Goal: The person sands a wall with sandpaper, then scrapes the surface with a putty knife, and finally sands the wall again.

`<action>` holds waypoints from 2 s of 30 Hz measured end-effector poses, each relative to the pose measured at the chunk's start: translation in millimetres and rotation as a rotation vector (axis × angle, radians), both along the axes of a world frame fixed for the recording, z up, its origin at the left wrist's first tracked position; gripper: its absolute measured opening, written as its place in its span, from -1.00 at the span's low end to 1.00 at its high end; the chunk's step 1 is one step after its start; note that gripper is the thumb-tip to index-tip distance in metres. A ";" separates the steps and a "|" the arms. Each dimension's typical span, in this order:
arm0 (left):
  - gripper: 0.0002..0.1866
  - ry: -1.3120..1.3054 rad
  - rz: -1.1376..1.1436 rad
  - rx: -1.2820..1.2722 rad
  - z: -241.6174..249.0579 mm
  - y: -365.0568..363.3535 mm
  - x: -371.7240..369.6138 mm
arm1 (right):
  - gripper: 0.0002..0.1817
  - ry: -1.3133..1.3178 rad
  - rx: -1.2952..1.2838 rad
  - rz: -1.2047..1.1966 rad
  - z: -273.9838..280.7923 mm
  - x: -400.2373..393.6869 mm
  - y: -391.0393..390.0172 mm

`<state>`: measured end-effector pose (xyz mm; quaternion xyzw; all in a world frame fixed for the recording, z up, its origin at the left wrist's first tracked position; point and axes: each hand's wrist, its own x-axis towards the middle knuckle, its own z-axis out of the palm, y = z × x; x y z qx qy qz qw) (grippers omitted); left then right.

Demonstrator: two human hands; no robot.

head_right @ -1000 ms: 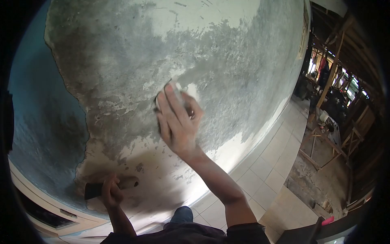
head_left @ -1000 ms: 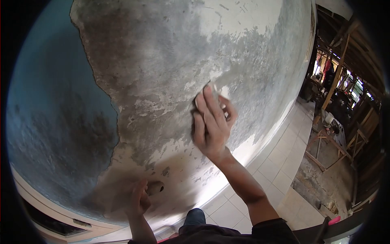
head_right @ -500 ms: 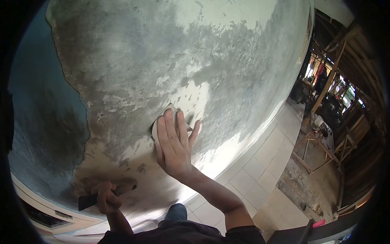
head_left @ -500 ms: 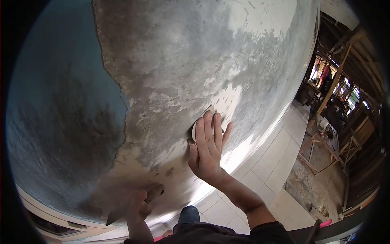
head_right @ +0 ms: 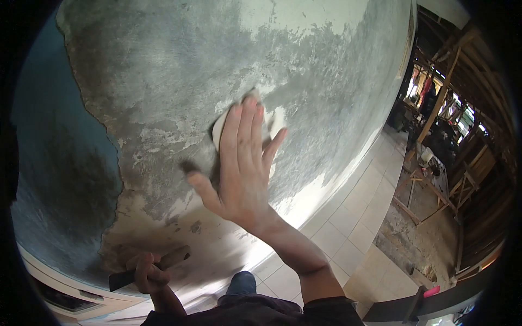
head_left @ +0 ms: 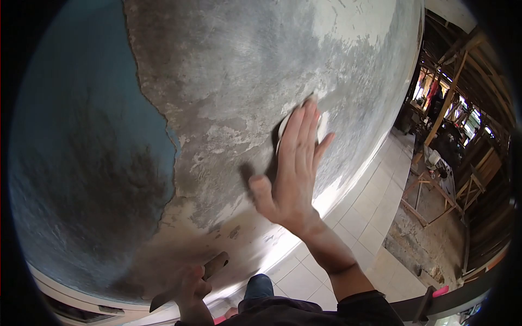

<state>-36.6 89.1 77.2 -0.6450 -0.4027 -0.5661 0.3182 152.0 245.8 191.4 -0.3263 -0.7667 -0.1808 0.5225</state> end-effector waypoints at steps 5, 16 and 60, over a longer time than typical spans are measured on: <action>-0.86 -0.002 0.033 0.015 -1.7 -3.0 -0.6 | 0.13 0.037 -0.032 0.086 -17.4 -13.1 -13.8; -0.67 -0.090 0.250 0.171 -29.6 9.2 -23.3 | 0.15 0.026 -0.111 0.126 -1.4 -10.4 -27.4; -0.63 0.101 0.244 0.222 12.3 15.7 -2.2 | -0.04 0.110 -0.120 0.166 -38.2 13.0 -20.3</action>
